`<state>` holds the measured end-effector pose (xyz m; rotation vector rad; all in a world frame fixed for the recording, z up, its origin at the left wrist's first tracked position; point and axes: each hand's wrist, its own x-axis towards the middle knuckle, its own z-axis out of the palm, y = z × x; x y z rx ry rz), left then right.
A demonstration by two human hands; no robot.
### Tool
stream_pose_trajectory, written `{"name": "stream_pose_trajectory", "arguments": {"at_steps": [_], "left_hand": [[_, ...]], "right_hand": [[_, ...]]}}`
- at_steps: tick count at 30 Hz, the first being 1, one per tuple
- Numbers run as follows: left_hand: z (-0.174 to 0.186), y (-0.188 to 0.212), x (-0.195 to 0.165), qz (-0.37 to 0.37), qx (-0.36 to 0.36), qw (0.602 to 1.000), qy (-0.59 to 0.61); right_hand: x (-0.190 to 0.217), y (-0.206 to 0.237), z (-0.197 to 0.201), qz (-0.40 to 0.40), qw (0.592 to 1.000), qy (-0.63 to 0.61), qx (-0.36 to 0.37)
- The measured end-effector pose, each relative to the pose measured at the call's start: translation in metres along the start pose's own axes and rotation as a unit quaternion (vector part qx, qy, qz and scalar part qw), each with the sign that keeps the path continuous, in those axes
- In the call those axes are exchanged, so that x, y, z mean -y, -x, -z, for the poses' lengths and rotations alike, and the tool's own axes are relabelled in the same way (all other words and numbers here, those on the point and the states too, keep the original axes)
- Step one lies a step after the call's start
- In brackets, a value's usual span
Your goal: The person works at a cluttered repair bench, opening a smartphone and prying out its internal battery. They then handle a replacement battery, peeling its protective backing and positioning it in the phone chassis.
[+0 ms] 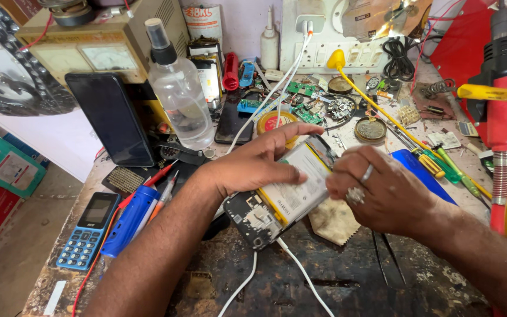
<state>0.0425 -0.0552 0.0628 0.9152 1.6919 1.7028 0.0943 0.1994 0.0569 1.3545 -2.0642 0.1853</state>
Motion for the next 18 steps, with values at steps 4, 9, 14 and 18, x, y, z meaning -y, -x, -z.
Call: {"name": "stream_pose_trajectory", "arguments": {"at_steps": [4, 9, 14, 18], "left_hand": [[0.012, 0.0, 0.003, -0.037, -0.098, 0.994, 0.038], [-0.004, -0.012, 0.019, -0.099, -0.165, 0.979, 0.069], [-0.023, -0.022, 0.02, -0.032, -0.227, 0.961, 0.153], [-0.032, -0.021, 0.014, -0.012, -0.227, 0.957, 0.181]], "right_hand": [[-0.003, 0.003, 0.005, -0.076, 0.992, -0.045, -0.095], [0.005, 0.001, 0.001, -0.332, 0.928, -0.119, -0.121], [-0.004, -0.004, -0.011, -0.535, 0.742, -0.4, -0.058], [-0.012, -0.002, -0.01, -0.543, 0.663, -0.512, -0.054]]}}
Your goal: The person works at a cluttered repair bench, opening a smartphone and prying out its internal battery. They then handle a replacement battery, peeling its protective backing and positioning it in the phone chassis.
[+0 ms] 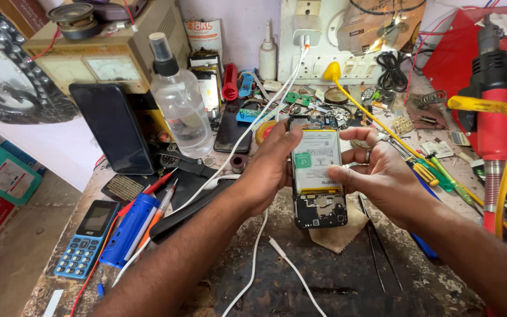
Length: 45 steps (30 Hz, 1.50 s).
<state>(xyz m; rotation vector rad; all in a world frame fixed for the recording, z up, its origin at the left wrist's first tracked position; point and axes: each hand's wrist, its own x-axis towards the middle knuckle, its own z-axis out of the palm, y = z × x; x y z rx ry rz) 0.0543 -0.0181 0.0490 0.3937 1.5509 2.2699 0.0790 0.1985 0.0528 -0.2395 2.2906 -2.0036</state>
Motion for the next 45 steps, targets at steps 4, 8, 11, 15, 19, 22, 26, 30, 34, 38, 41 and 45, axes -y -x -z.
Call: {"name": "stream_pose_trajectory", "arguments": {"at_steps": [4, 8, 11, 15, 19, 22, 26, 30, 34, 38, 41, 45], "left_hand": [[-0.002, -0.001, 0.002, -0.029, -0.033, 0.998, -0.048], [0.005, -0.005, 0.004, -0.073, -0.022, 0.995, -0.06], [0.01, -0.006, 0.003, -0.085, 0.004, 0.995, -0.058], [0.013, -0.004, 0.001, -0.121, 0.066, 0.989, -0.061], [0.015, -0.002, -0.001, -0.115, 0.071, 0.988, -0.07], [0.014, -0.002, -0.002, -0.11, 0.069, 0.99, -0.054], [0.012, -0.001, -0.005, -0.105, 0.07, 0.988, -0.084], [0.015, 0.005, -0.01, -0.146, 0.112, 0.977, -0.106], [0.019, 0.008, -0.011, -0.195, 0.163, 0.956, -0.145], [0.022, 0.005, -0.01, -0.17, 0.172, 0.959, -0.146], [0.02, 0.002, -0.009, -0.144, 0.165, 0.968, -0.127], [0.018, 0.003, -0.01, -0.145, 0.147, 0.972, -0.113]], "right_hand": [[-0.001, 0.003, 0.002, 0.04, 0.999, -0.002, -0.023], [-0.002, 0.002, 0.004, 0.061, 0.997, 0.008, -0.054], [-0.004, -0.001, 0.008, 0.084, 0.995, -0.02, -0.056], [-0.006, -0.001, 0.014, 0.098, 0.984, -0.147, -0.025], [-0.008, 0.001, 0.018, 0.088, 0.975, -0.204, -0.011], [-0.009, 0.001, 0.02, 0.084, 0.969, -0.231, 0.013], [-0.01, 0.001, 0.022, 0.057, 0.965, -0.255, 0.003], [-0.011, 0.001, 0.022, 0.062, 0.965, -0.254, 0.004], [-0.011, 0.002, 0.019, 0.052, 0.972, -0.231, -0.015], [-0.01, 0.003, 0.017, 0.105, 0.976, -0.184, -0.043], [-0.01, 0.003, 0.015, 0.143, 0.98, -0.114, -0.084], [-0.01, 0.004, 0.016, 0.151, 0.981, -0.058, -0.107]]}}
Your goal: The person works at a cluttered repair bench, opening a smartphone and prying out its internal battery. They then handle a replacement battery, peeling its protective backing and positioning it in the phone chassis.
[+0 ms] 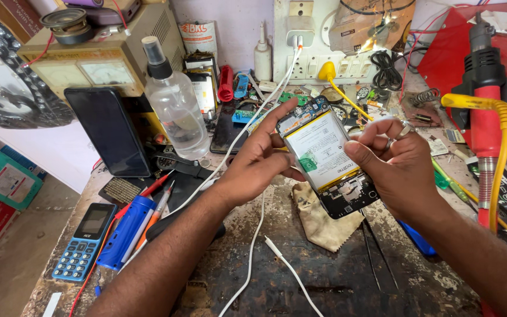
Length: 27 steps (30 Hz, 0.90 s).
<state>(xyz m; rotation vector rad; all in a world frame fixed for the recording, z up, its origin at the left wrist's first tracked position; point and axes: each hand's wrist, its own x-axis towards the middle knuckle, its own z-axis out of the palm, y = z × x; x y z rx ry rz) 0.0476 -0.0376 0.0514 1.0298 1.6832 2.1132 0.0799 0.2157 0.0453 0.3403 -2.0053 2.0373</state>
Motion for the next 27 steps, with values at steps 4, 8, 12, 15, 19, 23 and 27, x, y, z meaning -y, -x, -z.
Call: {"name": "stream_pose_trajectory", "arguments": {"at_steps": [4, 8, 12, 15, 19, 23, 27], "left_hand": [[-0.003, 0.0, 0.003, 0.042, -0.049, 0.998, 0.019], [-0.011, -0.006, 0.01, 0.036, -0.066, 0.997, 0.017], [-0.009, -0.003, 0.004, 0.049, -0.028, 0.998, 0.039], [-0.009, 0.002, -0.006, 0.025, 0.003, 0.999, 0.033], [-0.011, 0.008, -0.021, 0.016, 0.054, 0.996, 0.074], [-0.01, 0.009, -0.029, 0.029, 0.1, 0.991, 0.083], [-0.01, 0.011, -0.032, 0.0, 0.125, 0.991, 0.038]], "right_hand": [[-0.001, 0.002, 0.001, 0.015, 1.0, 0.021, 0.004], [-0.002, 0.0, 0.002, 0.015, 1.0, -0.002, 0.005], [-0.001, -0.004, 0.005, -0.043, 0.993, -0.106, 0.014], [0.002, -0.004, 0.005, -0.071, 0.988, -0.137, 0.022], [0.007, 0.001, 0.005, -0.096, 0.98, -0.166, 0.061], [0.009, 0.005, 0.004, -0.119, 0.973, -0.174, 0.091], [0.005, 0.006, 0.004, -0.11, 0.973, -0.171, 0.107]]}}
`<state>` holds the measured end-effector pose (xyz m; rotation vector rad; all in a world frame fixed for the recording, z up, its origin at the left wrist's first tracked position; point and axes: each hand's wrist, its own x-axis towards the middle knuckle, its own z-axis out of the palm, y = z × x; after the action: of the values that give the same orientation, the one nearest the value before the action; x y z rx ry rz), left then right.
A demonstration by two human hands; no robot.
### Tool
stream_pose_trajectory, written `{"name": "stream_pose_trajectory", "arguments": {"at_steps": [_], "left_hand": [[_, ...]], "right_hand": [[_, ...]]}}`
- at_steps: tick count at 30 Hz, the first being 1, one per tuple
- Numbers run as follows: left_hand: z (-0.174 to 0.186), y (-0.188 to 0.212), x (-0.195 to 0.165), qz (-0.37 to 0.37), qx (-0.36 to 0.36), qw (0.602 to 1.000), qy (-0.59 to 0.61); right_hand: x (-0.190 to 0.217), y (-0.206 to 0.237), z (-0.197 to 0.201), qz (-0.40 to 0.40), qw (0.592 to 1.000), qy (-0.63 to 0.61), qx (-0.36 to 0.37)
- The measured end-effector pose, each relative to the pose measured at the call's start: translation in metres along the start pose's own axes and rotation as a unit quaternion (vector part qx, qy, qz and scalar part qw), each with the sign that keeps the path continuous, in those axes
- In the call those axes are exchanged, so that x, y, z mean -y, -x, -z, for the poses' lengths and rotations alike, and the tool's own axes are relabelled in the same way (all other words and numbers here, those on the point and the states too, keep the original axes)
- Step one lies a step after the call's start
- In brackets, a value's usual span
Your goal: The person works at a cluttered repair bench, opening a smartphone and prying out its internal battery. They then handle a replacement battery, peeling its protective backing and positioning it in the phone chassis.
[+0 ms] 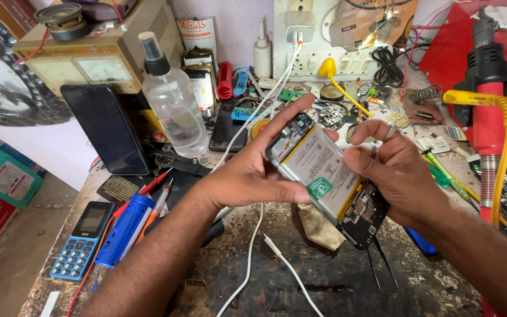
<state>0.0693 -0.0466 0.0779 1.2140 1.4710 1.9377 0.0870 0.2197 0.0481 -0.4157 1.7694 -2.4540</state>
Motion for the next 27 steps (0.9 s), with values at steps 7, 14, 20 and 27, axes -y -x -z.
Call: {"name": "stream_pose_trajectory", "arguments": {"at_steps": [7, 14, 20, 27], "left_hand": [[-0.006, 0.003, -0.005, 0.001, 0.01, 0.996, -0.084], [-0.009, 0.0, 0.001, -0.004, 0.013, 0.99, -0.141], [-0.008, 0.003, 0.013, -0.016, 0.041, 0.992, -0.122], [-0.004, -0.005, 0.034, 0.034, 0.002, 0.995, -0.09]], "right_hand": [[-0.004, 0.001, 0.006, 0.006, 0.999, 0.006, 0.035], [0.002, 0.001, 0.0, 0.013, 0.999, 0.006, 0.036], [-0.001, 0.0, 0.005, 0.038, 0.998, 0.029, 0.035], [-0.003, 0.002, 0.01, 0.098, 0.995, 0.02, 0.003]]}}
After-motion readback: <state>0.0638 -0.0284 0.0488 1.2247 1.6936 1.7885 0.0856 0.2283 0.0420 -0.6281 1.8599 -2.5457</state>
